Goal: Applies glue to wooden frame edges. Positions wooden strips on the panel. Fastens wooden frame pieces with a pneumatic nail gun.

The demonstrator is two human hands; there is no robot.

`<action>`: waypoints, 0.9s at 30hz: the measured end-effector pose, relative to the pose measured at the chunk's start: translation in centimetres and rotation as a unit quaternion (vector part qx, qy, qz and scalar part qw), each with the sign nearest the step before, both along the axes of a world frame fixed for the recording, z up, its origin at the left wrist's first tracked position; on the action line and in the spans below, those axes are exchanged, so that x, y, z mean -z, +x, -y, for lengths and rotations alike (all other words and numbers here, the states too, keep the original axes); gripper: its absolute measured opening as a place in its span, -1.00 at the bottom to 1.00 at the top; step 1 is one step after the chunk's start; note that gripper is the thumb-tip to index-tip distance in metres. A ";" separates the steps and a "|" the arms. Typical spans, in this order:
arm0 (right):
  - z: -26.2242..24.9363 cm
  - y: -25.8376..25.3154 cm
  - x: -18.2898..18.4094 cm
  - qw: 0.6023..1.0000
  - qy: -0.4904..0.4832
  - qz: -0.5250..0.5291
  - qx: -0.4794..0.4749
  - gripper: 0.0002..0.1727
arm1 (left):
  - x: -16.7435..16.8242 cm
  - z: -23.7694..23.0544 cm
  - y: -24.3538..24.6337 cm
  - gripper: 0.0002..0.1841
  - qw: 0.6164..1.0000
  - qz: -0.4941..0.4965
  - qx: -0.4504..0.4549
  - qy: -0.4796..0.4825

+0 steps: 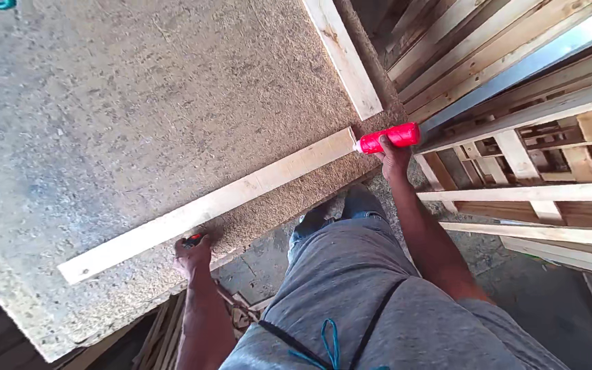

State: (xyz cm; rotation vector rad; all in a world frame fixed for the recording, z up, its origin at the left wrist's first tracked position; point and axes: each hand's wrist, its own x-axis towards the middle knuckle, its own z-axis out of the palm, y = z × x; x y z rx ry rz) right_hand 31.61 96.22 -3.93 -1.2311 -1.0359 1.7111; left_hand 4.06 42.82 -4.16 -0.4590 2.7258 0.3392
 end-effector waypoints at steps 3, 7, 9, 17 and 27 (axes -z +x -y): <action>-1.9 1.3 0.3 0.986 0.122 0.084 -0.079 -0.38 | -1.7 -3.2 2.3 -0.21 0.996 -0.017 -0.032 0.080; -6.2 4.5 -0.6 0.982 0.138 0.076 -0.107 -0.38 | -4.4 -13.0 9.0 -0.31 0.962 0.070 0.008 0.265; -9.6 6.7 -1.1 0.996 -0.046 -0.028 -0.073 -0.43 | -4.1 -18.9 13.7 -0.29 0.898 0.167 0.028 0.407; -29.4 19.3 -4.7 0.928 -0.365 -0.075 0.015 -0.43 | -5.1 -48.9 27.9 -0.27 0.658 0.509 0.149 0.534; -48.6 14.1 -8.5 0.968 -0.223 -0.118 -0.011 -0.43 | -5.0 -63.5 20.2 -0.30 0.652 0.419 0.165 0.610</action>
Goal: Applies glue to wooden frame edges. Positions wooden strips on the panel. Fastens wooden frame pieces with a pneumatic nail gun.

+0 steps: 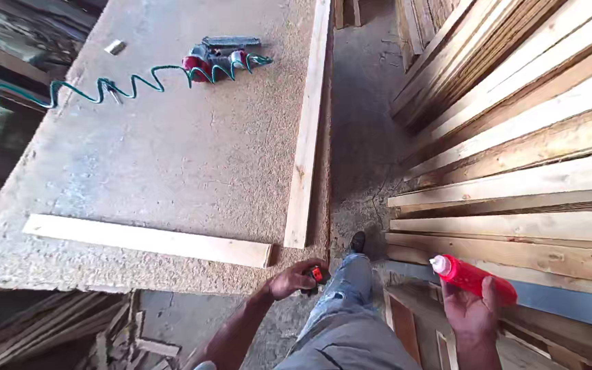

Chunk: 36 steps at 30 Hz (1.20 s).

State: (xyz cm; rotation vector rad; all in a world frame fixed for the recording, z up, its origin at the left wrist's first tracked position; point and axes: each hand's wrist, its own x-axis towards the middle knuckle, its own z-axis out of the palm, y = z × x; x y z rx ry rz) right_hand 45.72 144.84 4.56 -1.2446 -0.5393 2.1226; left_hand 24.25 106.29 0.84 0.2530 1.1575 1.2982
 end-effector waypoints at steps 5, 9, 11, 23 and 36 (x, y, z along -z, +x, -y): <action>-9.1 -8.8 -0.8 0.997 0.046 0.032 -0.060 -0.47 | 3.4 -6.7 -4.4 -0.33 0.983 0.040 -0.178 0.022; -16.5 -17.4 -1.4 0.996 0.062 0.028 -0.059 -0.50 | 4.7 -13.5 -10.6 -0.32 0.969 0.044 -0.241 -0.004; -20.0 -21.8 -2.4 0.995 0.067 0.036 -0.057 -0.50 | 3.7 -17.1 -14.8 -0.27 0.970 -0.003 -0.238 -0.044; -34.9 -57.3 -5.9 0.963 0.211 -0.027 -0.163 -0.66 | 0.9 -30.2 -50.4 -0.13 0.699 -0.388 -0.506 -0.324; -35.3 -115.9 -5.6 0.856 0.275 -0.158 -0.409 -0.47 | 9.1 -35.1 -70.4 -0.35 0.475 -0.506 -0.426 -0.580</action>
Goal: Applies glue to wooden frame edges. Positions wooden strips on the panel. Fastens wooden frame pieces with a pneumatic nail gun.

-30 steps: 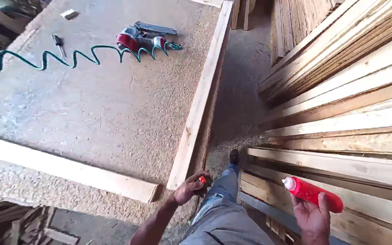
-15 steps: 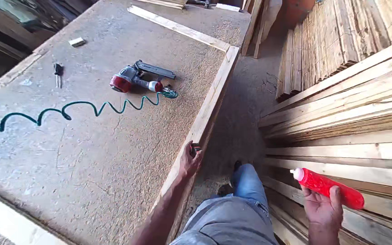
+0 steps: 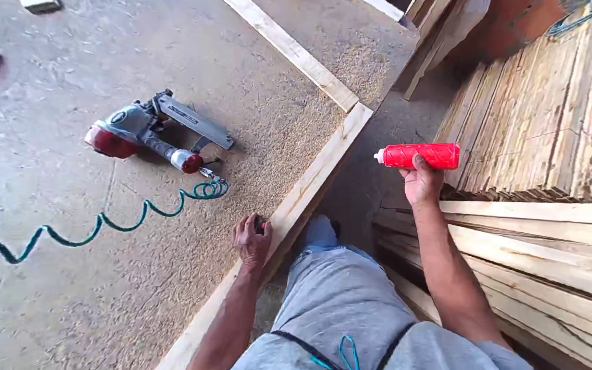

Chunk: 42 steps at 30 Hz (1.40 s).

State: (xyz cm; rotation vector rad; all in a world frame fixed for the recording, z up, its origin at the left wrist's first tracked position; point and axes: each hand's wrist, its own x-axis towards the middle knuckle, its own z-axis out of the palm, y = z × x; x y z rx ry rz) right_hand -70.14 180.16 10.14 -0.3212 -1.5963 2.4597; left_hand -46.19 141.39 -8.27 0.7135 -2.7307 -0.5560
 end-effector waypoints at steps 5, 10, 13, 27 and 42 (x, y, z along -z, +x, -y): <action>3.7 -16.3 4.9 0.994 0.056 0.011 -0.092 -0.36 | 0.9 -0.1 0.1 -0.36 0.999 -0.029 -0.025 0.010; 4.8 -26.5 10.1 0.985 0.089 0.055 -0.137 -0.30 | 1.2 -0.1 0.0 -0.31 0.998 -0.017 -0.054 0.010; 4.4 -29.7 11.8 0.974 0.116 0.079 -0.176 -0.25 | 0.7 -0.5 -0.6 -0.30 0.995 0.030 -0.094 0.009; 5.2 -35.7 13.0 0.908 0.188 0.008 -0.374 -0.32 | -6.1 -15.2 -16.2 -0.33 0.962 0.070 -0.188 0.185; 4.7 -40.1 11.4 0.814 0.260 -0.035 -0.519 -0.38 | -8.8 -23.4 -21.6 -0.35 0.930 0.122 -0.248 0.241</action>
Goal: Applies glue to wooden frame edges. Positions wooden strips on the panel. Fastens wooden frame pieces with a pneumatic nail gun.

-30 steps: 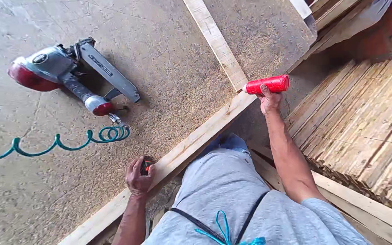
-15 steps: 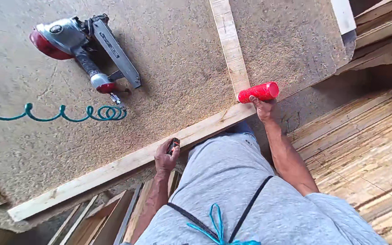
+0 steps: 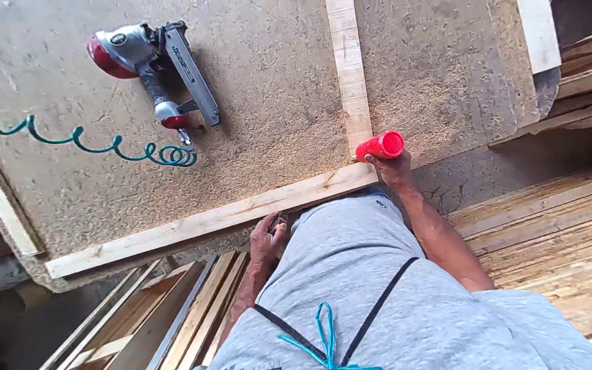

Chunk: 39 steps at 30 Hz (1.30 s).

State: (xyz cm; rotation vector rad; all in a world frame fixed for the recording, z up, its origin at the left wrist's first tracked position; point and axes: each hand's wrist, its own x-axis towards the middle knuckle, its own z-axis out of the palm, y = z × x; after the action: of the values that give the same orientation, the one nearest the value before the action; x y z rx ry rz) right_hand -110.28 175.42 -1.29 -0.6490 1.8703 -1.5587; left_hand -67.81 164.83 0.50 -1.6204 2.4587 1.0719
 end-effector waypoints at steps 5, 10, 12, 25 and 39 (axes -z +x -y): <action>-3.3 -4.7 -1.0 0.989 0.052 -0.129 0.046 -0.30 | 0.0 -0.9 -0.7 -0.37 0.999 -0.006 -0.045 0.005; -2.8 -10.4 -0.5 0.932 0.011 0.177 0.316 -0.33 | 0.0 -2.6 -1.9 -0.37 0.998 0.001 -0.061 0.020; -2.3 -13.1 -0.8 0.877 -0.017 0.332 0.348 -0.33 | 0.0 -3.2 -2.5 -0.36 0.998 0.001 -0.059 0.024; 2.6 -29.7 2.4 0.765 -0.206 0.495 0.358 -0.53 | -1.3 -5.5 -5.9 -0.38 0.994 0.021 -0.110 0.008; 3.5 -0.6 -4.1 0.894 0.083 0.001 -0.441 0.16 | -4.7 0.1 -25.3 -0.41 0.856 -0.320 -0.196 0.354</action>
State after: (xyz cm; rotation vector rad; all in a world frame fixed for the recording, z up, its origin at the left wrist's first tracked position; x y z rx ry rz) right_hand -110.86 171.87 2.79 -1.1921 1.3510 -0.7870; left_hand -93.07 164.77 5.19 -1.6696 1.5476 2.5340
